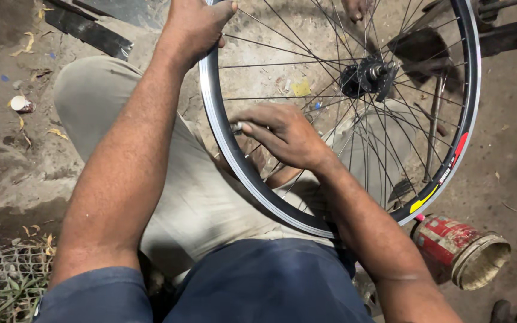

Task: The person is sitting on the ground and using a spoke wrench to tighten the spokes of a bicycle wheel. They rotate the wheel and adjust multiple spokes in sequence.

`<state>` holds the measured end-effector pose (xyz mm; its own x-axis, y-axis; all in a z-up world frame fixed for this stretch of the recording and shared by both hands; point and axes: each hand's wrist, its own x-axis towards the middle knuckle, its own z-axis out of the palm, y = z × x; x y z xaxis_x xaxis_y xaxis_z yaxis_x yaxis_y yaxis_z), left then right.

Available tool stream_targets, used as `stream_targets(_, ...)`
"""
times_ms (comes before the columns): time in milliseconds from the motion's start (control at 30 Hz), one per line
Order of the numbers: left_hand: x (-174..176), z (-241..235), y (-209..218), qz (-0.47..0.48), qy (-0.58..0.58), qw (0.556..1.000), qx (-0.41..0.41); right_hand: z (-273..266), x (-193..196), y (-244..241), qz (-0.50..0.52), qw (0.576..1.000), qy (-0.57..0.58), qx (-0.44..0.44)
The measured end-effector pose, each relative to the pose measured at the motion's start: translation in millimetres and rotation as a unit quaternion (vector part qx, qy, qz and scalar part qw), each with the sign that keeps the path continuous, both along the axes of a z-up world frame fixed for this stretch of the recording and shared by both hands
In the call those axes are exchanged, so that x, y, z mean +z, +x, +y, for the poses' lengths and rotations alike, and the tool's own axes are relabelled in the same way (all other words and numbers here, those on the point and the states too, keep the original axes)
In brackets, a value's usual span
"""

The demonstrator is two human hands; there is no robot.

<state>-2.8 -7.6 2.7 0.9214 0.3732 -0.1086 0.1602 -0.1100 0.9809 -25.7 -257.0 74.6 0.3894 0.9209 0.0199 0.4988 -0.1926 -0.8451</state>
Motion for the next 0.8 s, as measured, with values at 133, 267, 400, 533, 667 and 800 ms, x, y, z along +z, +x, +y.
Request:
stream_targets(133,0.1,2.3,0.6,0.004,-0.005,1.000,0.003,-7.0,12.8,4.7,0.023,0.997,0.074,0.022)
stream_targets(267,1.7,0.9,3.6,-0.013,-0.011,1.000,-0.014,17.0,10.9,-11.3,-0.013,0.981,-0.160,-0.107)
stream_targets(400,5.8,-0.2,4.0,-0.024,-0.014,0.999,-0.016,27.2,5.2,-17.4,-0.148,0.970,-0.181,-0.066)
stream_targets(533,12.2,1.6,2.9,0.008,-0.035,0.999,0.005,-1.6,13.9,10.1,0.097,0.992,0.069,0.034)
stream_targets(667,17.2,0.3,1.2,-0.004,-0.031,0.999,0.009,0.6,8.2,9.2,0.001,1.000,0.012,-0.003)
stream_targets(800,19.7,-1.0,1.1,-0.028,-0.037,0.999,0.004,24.5,-3.0,-18.4,-0.129,0.976,-0.145,-0.102)
